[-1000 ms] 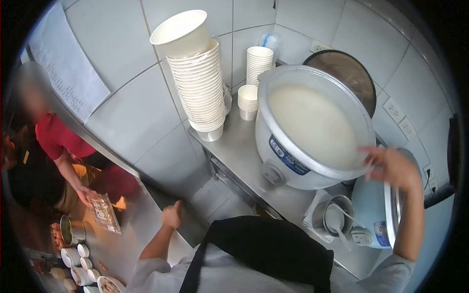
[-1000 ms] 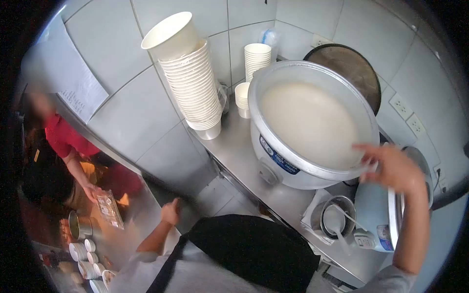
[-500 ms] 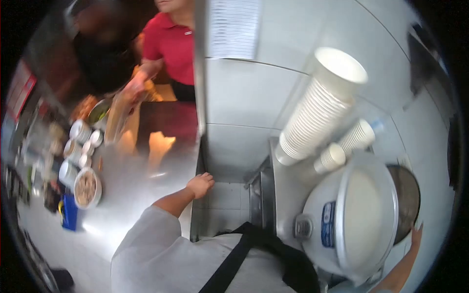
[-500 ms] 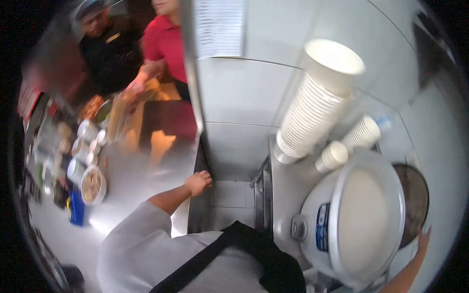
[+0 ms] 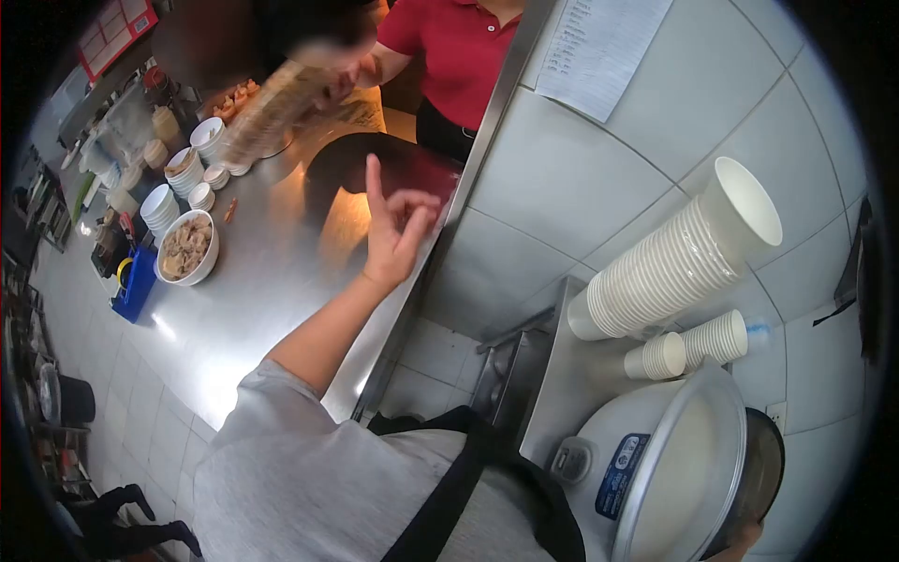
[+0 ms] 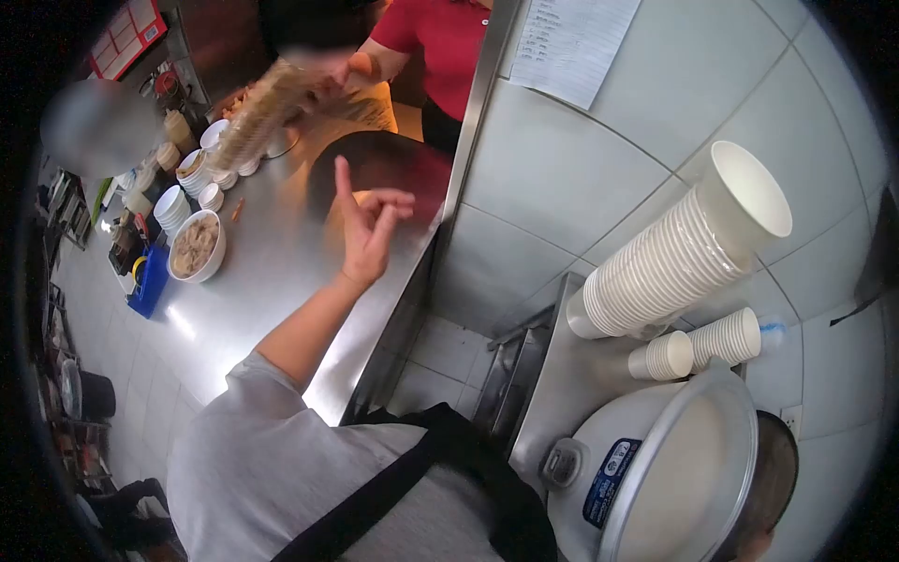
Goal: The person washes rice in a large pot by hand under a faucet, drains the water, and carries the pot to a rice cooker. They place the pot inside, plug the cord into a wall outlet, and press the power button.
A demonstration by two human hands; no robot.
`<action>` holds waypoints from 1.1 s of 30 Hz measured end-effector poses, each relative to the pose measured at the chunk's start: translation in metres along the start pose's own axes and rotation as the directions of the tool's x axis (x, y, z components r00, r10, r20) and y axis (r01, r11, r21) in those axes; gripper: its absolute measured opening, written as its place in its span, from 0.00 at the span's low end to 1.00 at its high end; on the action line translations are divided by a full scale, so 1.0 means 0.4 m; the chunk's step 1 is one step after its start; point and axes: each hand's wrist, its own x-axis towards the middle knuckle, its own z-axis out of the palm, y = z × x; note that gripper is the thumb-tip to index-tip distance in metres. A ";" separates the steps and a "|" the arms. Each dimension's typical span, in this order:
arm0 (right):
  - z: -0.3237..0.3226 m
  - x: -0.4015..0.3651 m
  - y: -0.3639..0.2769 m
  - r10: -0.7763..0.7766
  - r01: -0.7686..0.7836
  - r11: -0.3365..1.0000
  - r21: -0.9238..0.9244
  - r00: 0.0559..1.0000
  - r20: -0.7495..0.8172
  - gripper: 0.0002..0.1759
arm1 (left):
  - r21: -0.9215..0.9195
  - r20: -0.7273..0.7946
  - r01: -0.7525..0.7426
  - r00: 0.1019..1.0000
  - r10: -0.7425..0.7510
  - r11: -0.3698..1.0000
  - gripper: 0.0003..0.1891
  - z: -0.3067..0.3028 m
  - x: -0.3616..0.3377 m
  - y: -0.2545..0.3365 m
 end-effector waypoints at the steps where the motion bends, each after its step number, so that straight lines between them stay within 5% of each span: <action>1: 0.009 -0.013 -0.033 -0.013 0.012 0.999 -0.043 0.999 -0.030 0.26 | -0.025 -0.003 -0.016 1.000 0.016 1.000 0.34 0.013 0.023 0.041; 2: 0.008 -0.022 -0.054 -0.044 0.040 0.996 -0.076 0.998 -0.054 0.26 | -0.051 -0.005 -0.033 0.999 0.032 0.998 0.35 0.020 0.030 0.060; 4: 0.002 -0.016 -0.072 -0.130 0.113 0.980 -0.165 0.987 -0.098 0.26 | 0.256 0.241 0.006 0.968 -0.070 0.967 0.34 0.022 0.008 0.033; 8: -0.020 -0.012 -0.147 -0.360 0.275 0.899 -0.341 0.907 -0.218 0.26 | 0.616 0.575 -0.119 0.744 -0.341 0.778 0.31 -0.018 -0.114 -0.098; 14: -0.096 -0.045 -0.246 -0.614 0.391 0.739 -0.548 0.727 -0.309 0.27 | 0.615 0.745 -0.425 0.588 -0.314 0.664 0.31 -0.116 -0.318 -0.271; 15: -0.083 -0.172 -0.350 -0.497 0.338 0.835 -0.435 0.802 -0.332 0.27 | 0.591 0.781 -0.486 0.546 -0.304 0.643 0.30 -0.118 -0.335 -0.281; 17: -0.089 -0.195 -0.324 -0.550 0.290 0.759 -0.583 0.765 -0.336 0.26 | 0.574 0.815 -0.526 0.446 -0.370 0.628 0.29 -0.117 -0.358 -0.293; 18: -0.073 -0.247 -0.352 -0.706 0.515 0.689 -0.510 0.636 -0.312 0.25 | 0.566 0.824 -0.548 0.396 -0.406 0.615 0.29 -0.123 -0.363 -0.293; 22: 0.000 -0.472 -0.466 -0.696 0.464 0.696 -0.548 0.625 -0.354 0.27 | 0.554 0.833 -0.524 0.364 -0.417 0.647 0.28 -0.112 -0.355 -0.277; 23: 0.026 -0.566 -0.522 -0.647 0.317 0.688 -0.653 0.676 -0.353 0.28 | 0.540 0.842 -0.535 0.341 -0.418 0.650 0.28 -0.103 -0.358 -0.280; 24: 0.045 -0.621 -0.538 -0.630 0.345 0.701 -0.624 0.709 -0.317 0.31 | 0.537 0.844 -0.541 0.327 -0.426 0.647 0.27 -0.103 -0.361 -0.281; 28: 0.110 -0.723 -0.508 -0.805 0.566 0.473 -0.675 0.589 -0.070 0.38 | 0.538 0.843 -0.542 0.328 -0.427 0.646 0.26 -0.111 -0.362 -0.278; 33: 0.178 -0.801 -0.491 -0.783 0.590 0.477 -0.651 0.622 -0.010 0.42 | 0.554 0.831 -0.547 0.316 -0.458 0.627 0.26 -0.107 -0.365 -0.278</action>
